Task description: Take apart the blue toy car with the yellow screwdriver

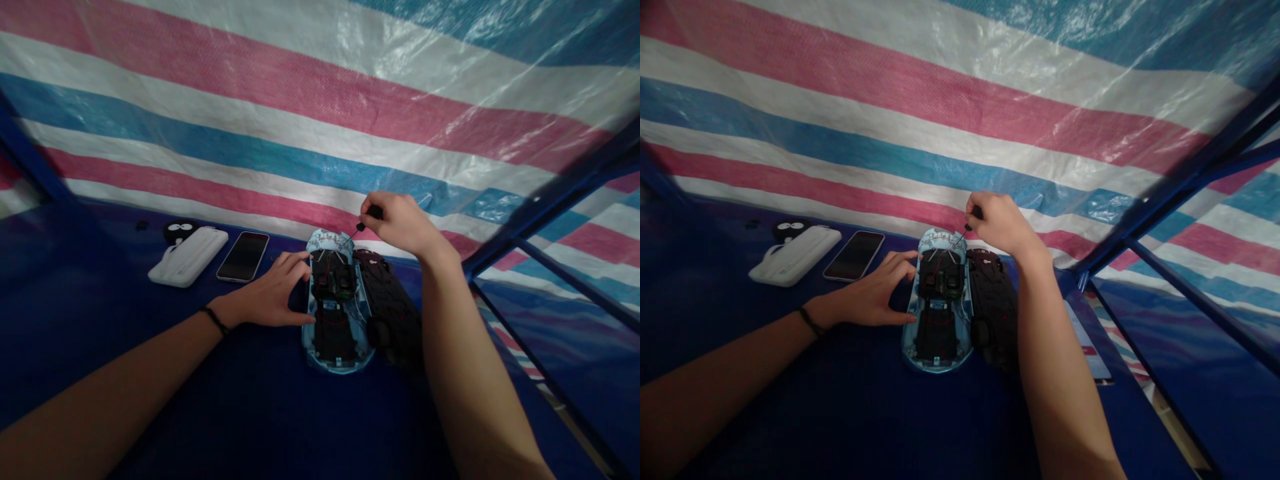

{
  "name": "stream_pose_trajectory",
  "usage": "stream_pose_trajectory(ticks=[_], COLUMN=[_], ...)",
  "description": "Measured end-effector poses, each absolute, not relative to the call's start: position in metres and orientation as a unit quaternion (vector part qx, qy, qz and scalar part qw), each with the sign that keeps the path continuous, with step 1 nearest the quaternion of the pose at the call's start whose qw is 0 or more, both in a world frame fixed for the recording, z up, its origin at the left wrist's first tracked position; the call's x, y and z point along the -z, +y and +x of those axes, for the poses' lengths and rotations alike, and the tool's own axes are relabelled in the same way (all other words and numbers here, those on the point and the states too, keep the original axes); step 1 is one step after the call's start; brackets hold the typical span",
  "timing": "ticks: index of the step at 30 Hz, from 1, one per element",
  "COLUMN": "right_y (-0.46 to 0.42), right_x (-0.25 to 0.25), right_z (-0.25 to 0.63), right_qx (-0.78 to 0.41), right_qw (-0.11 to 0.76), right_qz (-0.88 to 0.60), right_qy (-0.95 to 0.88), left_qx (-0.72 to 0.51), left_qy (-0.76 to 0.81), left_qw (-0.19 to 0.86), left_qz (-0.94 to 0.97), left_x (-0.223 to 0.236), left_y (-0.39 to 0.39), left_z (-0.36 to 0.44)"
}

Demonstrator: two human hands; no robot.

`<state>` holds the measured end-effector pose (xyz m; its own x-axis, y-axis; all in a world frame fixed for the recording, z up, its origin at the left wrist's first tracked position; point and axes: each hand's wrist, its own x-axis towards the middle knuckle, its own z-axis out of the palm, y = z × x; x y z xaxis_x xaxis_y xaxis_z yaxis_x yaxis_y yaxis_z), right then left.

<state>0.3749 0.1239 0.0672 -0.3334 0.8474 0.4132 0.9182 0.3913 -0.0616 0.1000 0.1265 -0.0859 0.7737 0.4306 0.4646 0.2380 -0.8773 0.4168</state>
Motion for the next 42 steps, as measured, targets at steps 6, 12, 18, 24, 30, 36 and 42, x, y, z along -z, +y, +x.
stream_pose_trajectory(ticks=[6, 12, 18, 24, 30, 36, 42], right_y=[0.126, 0.129, 0.134, 0.135, 0.135, 0.133, 0.133], right_x=[-0.065, -0.06, -0.056, -0.053, -0.054, -0.055, -0.055], right_z=[0.374, 0.372, 0.37, 0.372, 0.371, 0.37, 0.369], right_qx=[0.088, 0.088, 0.097, 0.128, 0.118, 0.132, 0.157], right_qw=[0.19, 0.206, 0.228, 0.231, 0.232, 0.226, 0.223], right_qz=[-0.543, -0.547, -0.546, -0.548, -0.543, -0.553, -0.55], right_qy=[-0.813, -0.807, -0.801, -0.793, -0.798, -0.791, -0.789], left_qx=[-0.281, -0.28, -0.279, -0.278, -0.273, -0.28, -0.283], left_qy=[0.183, 0.18, 0.179, 0.171, 0.178, 0.177, 0.173], left_qw=[0.174, 0.189, 0.184, 0.17, 0.18, 0.181, 0.184], left_qz=[0.926, 0.924, 0.925, 0.93, 0.928, 0.926, 0.925], left_x=[0.084, 0.084, 0.084, 0.084, 0.087, 0.086, 0.083], left_y=[0.126, 0.126, 0.127, 0.127, 0.128, 0.128, 0.128], left_z=[0.1, 0.1, 0.1, 0.099, 0.099, 0.1, 0.1])
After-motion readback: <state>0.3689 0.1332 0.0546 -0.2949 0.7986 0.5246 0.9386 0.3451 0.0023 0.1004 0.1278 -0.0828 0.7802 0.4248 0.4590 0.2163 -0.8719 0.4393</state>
